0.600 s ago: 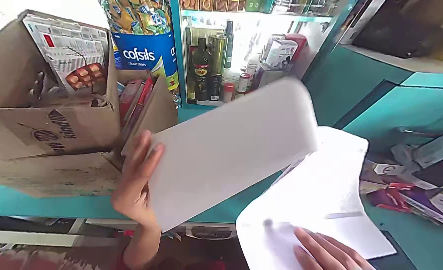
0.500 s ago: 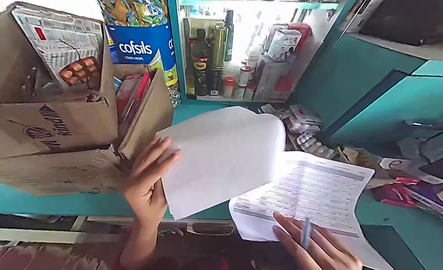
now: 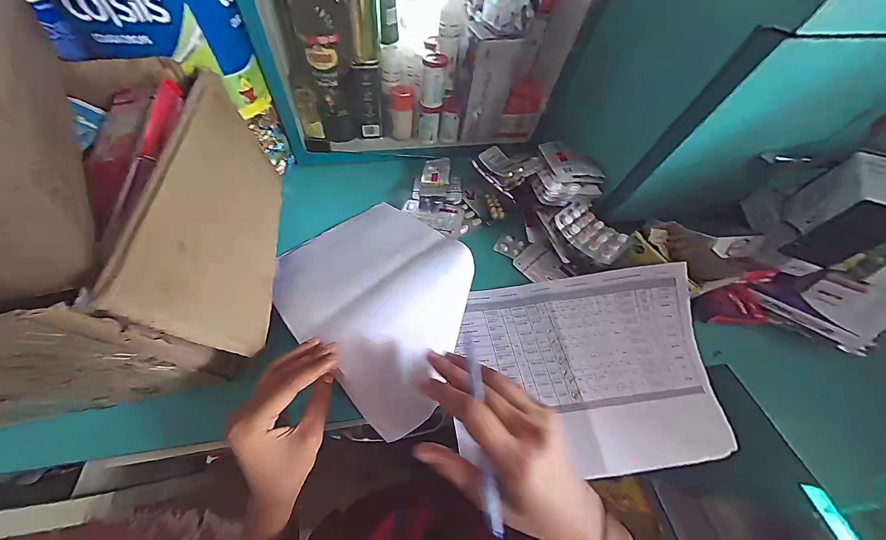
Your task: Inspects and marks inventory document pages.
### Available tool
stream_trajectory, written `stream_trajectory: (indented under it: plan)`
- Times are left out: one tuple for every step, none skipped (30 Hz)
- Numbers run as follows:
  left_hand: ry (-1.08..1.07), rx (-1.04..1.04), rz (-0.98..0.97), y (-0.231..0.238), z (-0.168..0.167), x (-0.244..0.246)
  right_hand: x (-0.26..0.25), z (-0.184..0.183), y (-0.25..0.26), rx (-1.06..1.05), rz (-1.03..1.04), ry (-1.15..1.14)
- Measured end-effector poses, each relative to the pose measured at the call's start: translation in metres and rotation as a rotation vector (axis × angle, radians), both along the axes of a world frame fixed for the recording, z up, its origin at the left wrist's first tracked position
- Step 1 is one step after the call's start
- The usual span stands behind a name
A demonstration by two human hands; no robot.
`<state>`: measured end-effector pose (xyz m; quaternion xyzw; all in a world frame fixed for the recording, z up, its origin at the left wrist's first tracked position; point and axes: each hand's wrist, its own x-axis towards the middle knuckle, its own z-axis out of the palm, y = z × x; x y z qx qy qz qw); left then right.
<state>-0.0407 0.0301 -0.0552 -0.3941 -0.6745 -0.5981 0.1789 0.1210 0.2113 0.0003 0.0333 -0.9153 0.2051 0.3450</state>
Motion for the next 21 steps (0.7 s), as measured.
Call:
stream_trajectory:
  plan:
    - [-0.062,0.051,-0.035,0.000,-0.001,0.003,-0.014,0.000,-0.008,0.013,0.001,-0.013]
    - [-0.132,0.104,-0.068,0.001,-0.001,0.005,-0.027,-0.002,-0.014,0.036,-0.022,-0.028]
    - [-0.202,0.150,-0.091,0.001,-0.001,0.007,-0.038,-0.005,-0.019,0.057,-0.048,-0.049]
    - [-0.269,0.183,-0.104,0.003,0.000,0.009,-0.046,-0.009,-0.023,0.076,-0.078,-0.066]
    - [-0.331,0.207,-0.111,0.004,0.002,0.011,-0.052,-0.013,-0.025,0.093,-0.105,-0.080]
    - [-0.374,0.229,-0.124,0.007,0.003,0.010,-0.056,-0.017,-0.026,0.111,-0.131,-0.083]
    - [-0.401,0.251,-0.140,0.009,0.002,0.010,-0.059,-0.020,-0.026,0.124,-0.153,-0.074]
    - [-0.417,0.275,-0.156,0.011,0.001,0.010,-0.059,-0.022,-0.026,0.130,-0.175,-0.057]
    - [-0.419,0.294,-0.165,0.013,0.000,0.009,-0.060,-0.024,-0.026,0.124,-0.191,-0.037]
    - [-0.408,0.305,-0.171,0.015,0.000,0.009,-0.059,-0.025,-0.025,0.111,-0.202,-0.016]
    - [-0.392,0.309,-0.174,0.016,0.000,0.009,-0.058,-0.024,-0.025,0.092,-0.208,-0.002]
    - [-0.377,0.308,-0.174,0.017,0.000,0.009,-0.058,-0.023,-0.024,0.067,-0.208,0.012]
    - [-0.369,0.303,-0.175,0.018,0.000,0.009,-0.058,-0.023,-0.024,0.037,-0.205,0.024]
    - [-0.369,0.299,-0.175,0.018,0.000,0.009,-0.058,-0.023,-0.024,0.007,-0.203,0.038]
    - [-0.376,0.296,-0.172,0.019,0.001,0.009,-0.058,-0.024,-0.023,-0.025,-0.200,0.055]
    - [-0.387,0.295,-0.166,0.019,0.001,0.010,-0.057,-0.025,-0.022,-0.061,-0.196,0.081]
    - [-0.399,0.290,-0.157,0.019,0.002,0.011,-0.057,-0.025,-0.021,-0.104,-0.192,0.114]
    - [-0.415,0.276,-0.144,0.019,0.003,0.012,-0.056,-0.025,-0.019,-0.160,-0.182,0.148]
    - [-0.427,0.256,-0.132,0.018,0.004,0.014,-0.054,-0.025,-0.017,-0.224,-0.174,0.183]
    - [-0.432,0.242,-0.125,0.018,0.005,0.015,-0.052,-0.024,-0.015,-0.297,-0.160,0.227]
    - [-0.431,0.235,-0.123,0.018,0.005,0.015,-0.048,-0.022,-0.011,-0.383,-0.137,0.276]
